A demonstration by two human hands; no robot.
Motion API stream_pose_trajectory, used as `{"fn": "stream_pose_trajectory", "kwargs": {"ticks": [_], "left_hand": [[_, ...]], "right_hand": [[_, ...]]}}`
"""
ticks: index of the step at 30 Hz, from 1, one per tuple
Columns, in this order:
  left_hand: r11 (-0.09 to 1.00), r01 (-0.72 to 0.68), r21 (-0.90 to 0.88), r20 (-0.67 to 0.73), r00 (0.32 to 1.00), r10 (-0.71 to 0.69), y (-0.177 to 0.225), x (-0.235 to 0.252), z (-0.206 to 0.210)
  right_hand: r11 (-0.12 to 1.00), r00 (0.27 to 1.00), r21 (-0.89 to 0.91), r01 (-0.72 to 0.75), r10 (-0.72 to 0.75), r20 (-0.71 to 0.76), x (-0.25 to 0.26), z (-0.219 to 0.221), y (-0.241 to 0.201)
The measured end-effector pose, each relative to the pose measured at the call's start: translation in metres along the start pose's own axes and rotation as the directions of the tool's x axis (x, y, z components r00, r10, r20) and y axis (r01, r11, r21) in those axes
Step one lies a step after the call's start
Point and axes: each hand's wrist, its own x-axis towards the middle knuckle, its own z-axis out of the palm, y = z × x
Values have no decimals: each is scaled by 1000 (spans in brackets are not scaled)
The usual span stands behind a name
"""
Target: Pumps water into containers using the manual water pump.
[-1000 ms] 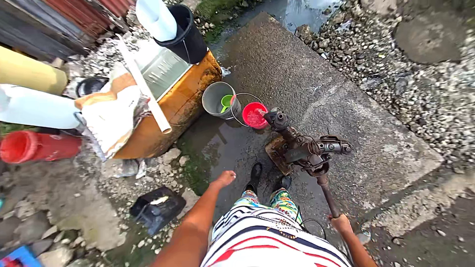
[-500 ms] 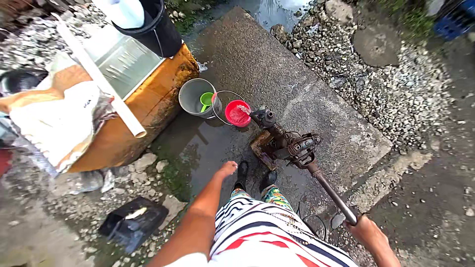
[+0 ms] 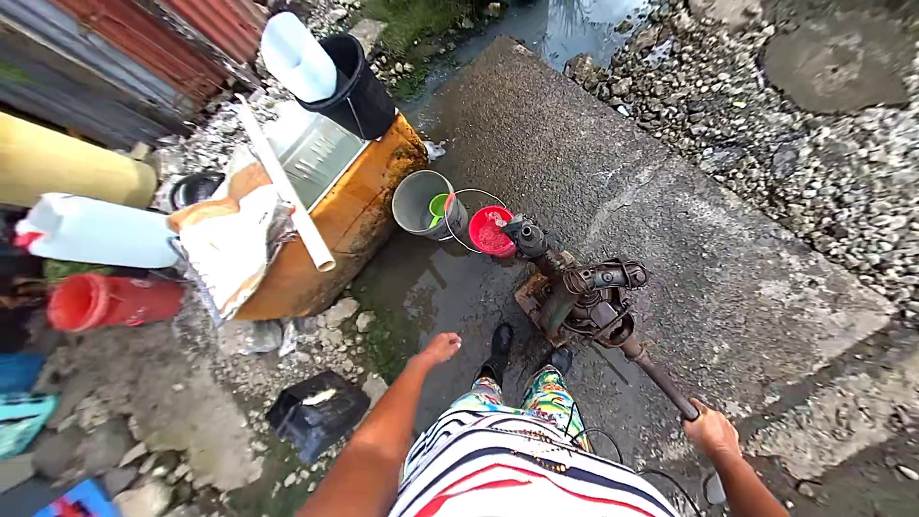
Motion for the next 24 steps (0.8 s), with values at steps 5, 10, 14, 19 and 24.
{"fn": "stream_pose_trajectory", "kwargs": {"ticks": [5, 10, 14, 19, 24], "left_hand": [[1000, 3, 30, 11, 1000, -4, -17, -7, 7], [999, 37, 19, 64, 997, -38, -33, 4, 14], [998, 56, 24, 117, 991, -59, -33, 22, 16], [1000, 15, 0, 126, 992, -15, -5, 40, 8], [991, -119, -58, 84, 989, 123, 22, 48, 4]], "right_hand": [[968, 986, 216, -127, 99, 134, 24, 28, -29], [946, 972, 276, -172, 117, 202, -43, 55, -38], [978, 982, 125, -167, 153, 113, -141, 0, -27], [973, 979, -114, -201, 197, -45, -254, -105, -78], [973, 976, -85, -214, 217, 25, -237, -99, -83]]}}
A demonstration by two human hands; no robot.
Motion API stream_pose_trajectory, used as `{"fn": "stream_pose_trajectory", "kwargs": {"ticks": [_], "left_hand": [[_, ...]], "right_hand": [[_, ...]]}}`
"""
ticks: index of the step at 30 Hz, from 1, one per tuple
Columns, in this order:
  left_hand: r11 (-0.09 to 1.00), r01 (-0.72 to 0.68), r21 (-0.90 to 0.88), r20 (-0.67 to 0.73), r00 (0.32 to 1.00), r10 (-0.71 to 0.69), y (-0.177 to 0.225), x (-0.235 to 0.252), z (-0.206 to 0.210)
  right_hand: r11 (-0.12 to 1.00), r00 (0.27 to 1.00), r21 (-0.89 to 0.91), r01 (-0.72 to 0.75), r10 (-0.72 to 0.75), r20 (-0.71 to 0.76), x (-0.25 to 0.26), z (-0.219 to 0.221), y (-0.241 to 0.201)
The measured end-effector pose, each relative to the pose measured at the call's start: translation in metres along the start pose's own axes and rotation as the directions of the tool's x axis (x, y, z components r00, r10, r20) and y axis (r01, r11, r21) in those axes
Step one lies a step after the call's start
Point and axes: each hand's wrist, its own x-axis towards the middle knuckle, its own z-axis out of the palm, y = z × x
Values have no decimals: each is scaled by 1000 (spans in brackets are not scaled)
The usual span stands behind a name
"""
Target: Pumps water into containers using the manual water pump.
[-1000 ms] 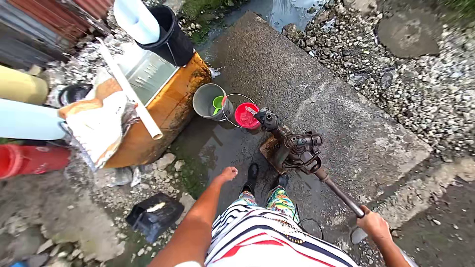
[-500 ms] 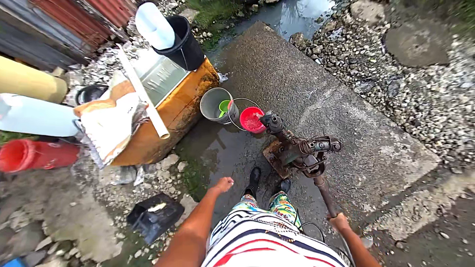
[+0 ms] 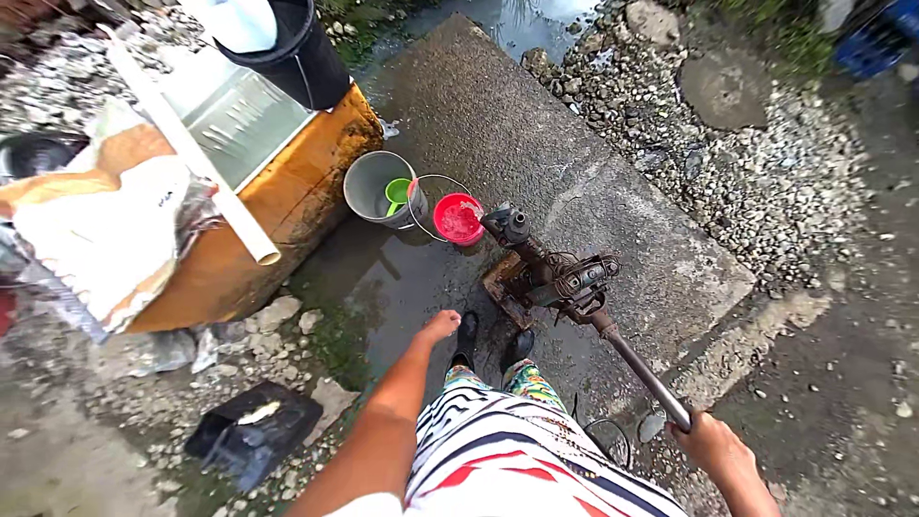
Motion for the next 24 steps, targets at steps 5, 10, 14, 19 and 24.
{"fn": "stream_pose_trajectory", "kwargs": {"ticks": [5, 10, 14, 19, 24], "left_hand": [[1000, -3, -9, -18, 1000, 3, 1, -13, 3], [987, 161, 13, -40, 986, -160, -37, -32, 10], [972, 235, 6, -81, 969, -234, -48, -53, 12], [984, 180, 7, -103, 979, -178, -51, -72, 16], [985, 173, 15, -77, 982, -171, -54, -69, 18]], "right_hand": [[995, 999, 98, -20, 24, -41, 85, 58, 21], [993, 986, 0, 122, -121, -119, 168, 62, 39], [972, 967, 22, 234, -230, -109, 231, 86, 31], [967, 994, 231, 105, -108, 2, 266, 111, -6], [913, 968, 405, 54, -147, 203, 230, 145, -21]]}}
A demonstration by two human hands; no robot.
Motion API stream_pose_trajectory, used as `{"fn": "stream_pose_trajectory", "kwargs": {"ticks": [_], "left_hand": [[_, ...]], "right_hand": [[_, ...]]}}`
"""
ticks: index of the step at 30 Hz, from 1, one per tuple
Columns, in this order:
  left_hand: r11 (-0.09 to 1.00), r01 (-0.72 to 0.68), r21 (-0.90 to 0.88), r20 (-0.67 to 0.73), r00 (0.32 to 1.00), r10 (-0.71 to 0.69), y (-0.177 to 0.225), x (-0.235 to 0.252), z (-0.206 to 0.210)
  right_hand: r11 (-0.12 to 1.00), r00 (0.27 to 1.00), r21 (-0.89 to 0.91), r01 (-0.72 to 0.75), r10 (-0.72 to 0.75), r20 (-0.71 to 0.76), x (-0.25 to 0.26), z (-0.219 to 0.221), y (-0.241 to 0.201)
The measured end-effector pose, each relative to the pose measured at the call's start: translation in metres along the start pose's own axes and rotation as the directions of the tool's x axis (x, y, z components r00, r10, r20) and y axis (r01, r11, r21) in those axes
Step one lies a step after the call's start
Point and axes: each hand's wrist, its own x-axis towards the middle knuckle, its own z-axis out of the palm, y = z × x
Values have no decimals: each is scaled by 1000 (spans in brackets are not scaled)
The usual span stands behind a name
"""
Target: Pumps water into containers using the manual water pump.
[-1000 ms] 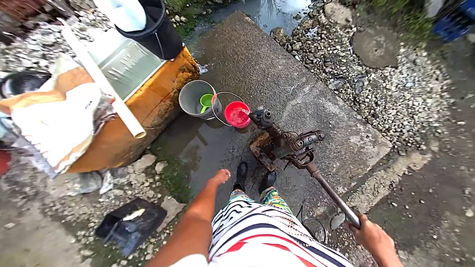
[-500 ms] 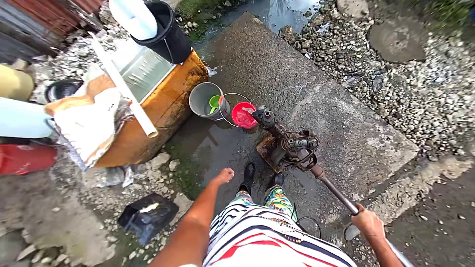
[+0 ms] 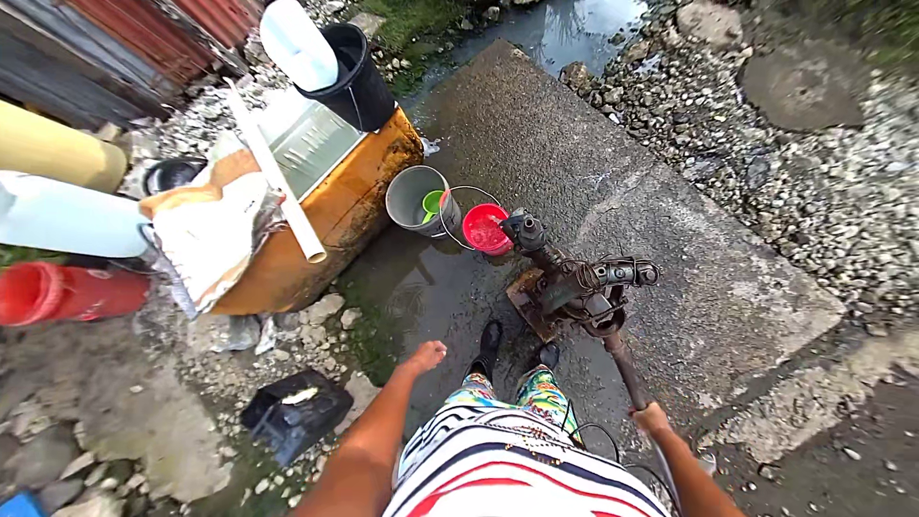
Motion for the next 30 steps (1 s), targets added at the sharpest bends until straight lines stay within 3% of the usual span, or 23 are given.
{"fn": "stream_pose_trajectory", "kwargs": {"ticks": [3, 6, 10, 13, 16, 20, 24, 30], "left_hand": [[1000, -12, 4, 39, 999, 12, 3, 11, 3], [1000, -13, 26, 89, 996, 11, 11, 25, 4], [998, -44, 34, 123, 992, 40, 26, 49, 5], [996, -87, 22, 121, 989, 83, 43, 57, 3], [989, -145, 14, 114, 983, 142, 59, 55, -2], [985, -171, 1, 89, 981, 170, 66, 48, -8], [996, -93, 10, 44, 995, 92, 49, 38, -13], [999, 31, 35, 6, 999, -31, 27, 14, -8]], "right_hand": [[995, 996, -87, -42, 35, -83, -59, 6, 14], [975, 990, -213, -59, 30, -137, -139, -32, 19], [906, 965, -404, -126, 17, -263, -259, -79, -31], [872, 945, -459, -169, 11, -328, -289, -89, -63], [897, 960, -406, -172, 60, -274, -262, -79, -56], [949, 957, -269, -166, 88, -278, -182, -54, -12], [930, 933, -359, -84, -53, -355, -119, -67, 4], [928, 935, -360, 96, -208, -287, -22, -63, 25]]}}
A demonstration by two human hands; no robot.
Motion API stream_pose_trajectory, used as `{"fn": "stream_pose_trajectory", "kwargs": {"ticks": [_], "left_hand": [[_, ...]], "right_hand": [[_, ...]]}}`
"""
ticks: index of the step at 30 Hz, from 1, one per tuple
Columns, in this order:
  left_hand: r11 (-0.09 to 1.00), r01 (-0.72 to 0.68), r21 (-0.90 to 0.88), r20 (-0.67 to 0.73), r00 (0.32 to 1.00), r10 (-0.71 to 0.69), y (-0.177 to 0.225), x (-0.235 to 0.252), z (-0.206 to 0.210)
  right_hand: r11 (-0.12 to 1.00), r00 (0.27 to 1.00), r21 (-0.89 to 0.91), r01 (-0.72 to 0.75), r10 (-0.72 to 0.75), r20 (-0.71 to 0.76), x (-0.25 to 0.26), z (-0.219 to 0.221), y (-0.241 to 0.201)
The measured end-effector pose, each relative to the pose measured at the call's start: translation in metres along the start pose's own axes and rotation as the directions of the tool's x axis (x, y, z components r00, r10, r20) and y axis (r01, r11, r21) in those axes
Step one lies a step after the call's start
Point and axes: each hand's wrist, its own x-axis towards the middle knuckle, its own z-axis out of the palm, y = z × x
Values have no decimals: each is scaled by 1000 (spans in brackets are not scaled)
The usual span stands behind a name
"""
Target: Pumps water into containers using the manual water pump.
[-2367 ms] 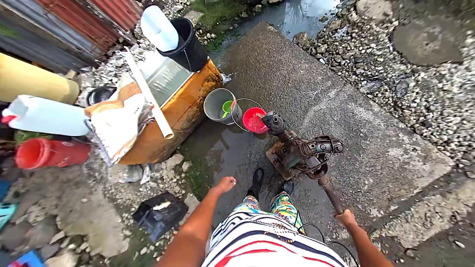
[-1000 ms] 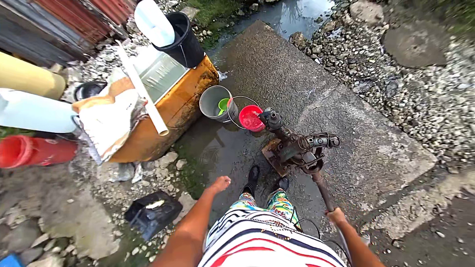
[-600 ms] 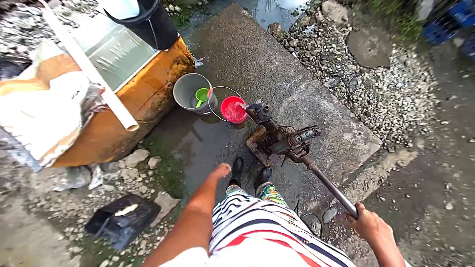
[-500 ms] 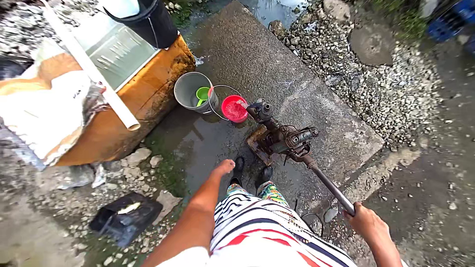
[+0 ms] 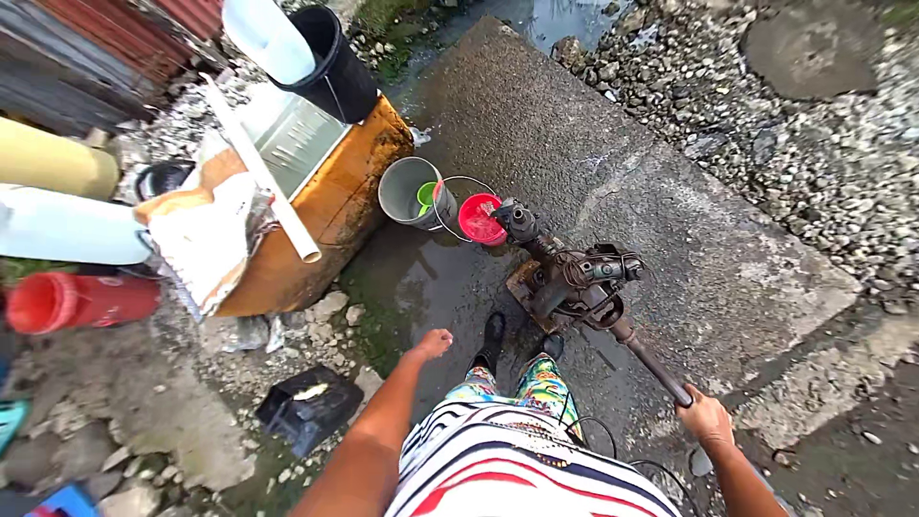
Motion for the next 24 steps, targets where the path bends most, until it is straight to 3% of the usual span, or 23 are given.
{"fn": "stream_pose_trajectory", "kwargs": {"ticks": [6, 9, 11, 14, 19, 21, 24], "left_hand": [[999, -38, 26, 10, 999, 37, -14, -16, 5], [999, -35, 33, 25, 999, 34, -18, -9, 9], [999, -36, 16, 39, 999, 35, -17, -5, 9], [998, -58, 13, 79, 995, 57, -13, 8, 12], [994, -104, 30, 115, 988, 100, 5, 31, 9], [993, -115, 10, 112, 987, 114, 13, 39, 9], [988, -153, -23, 103, 983, 155, 25, 48, 10]], "right_hand": [[956, 972, 236, -175, 129, 197, 35, 31, -32], [929, 944, 312, -200, 97, 316, 17, 55, -38], [930, 943, 295, -219, 125, 308, -17, 60, -40], [961, 954, 177, -213, 165, 252, -81, 23, -28], [973, 969, -88, -213, 222, 109, -199, -101, -65], [963, 974, -162, -216, 224, 35, -224, -129, -88], [957, 964, -165, -239, 254, 74, -219, -133, -99]]}}
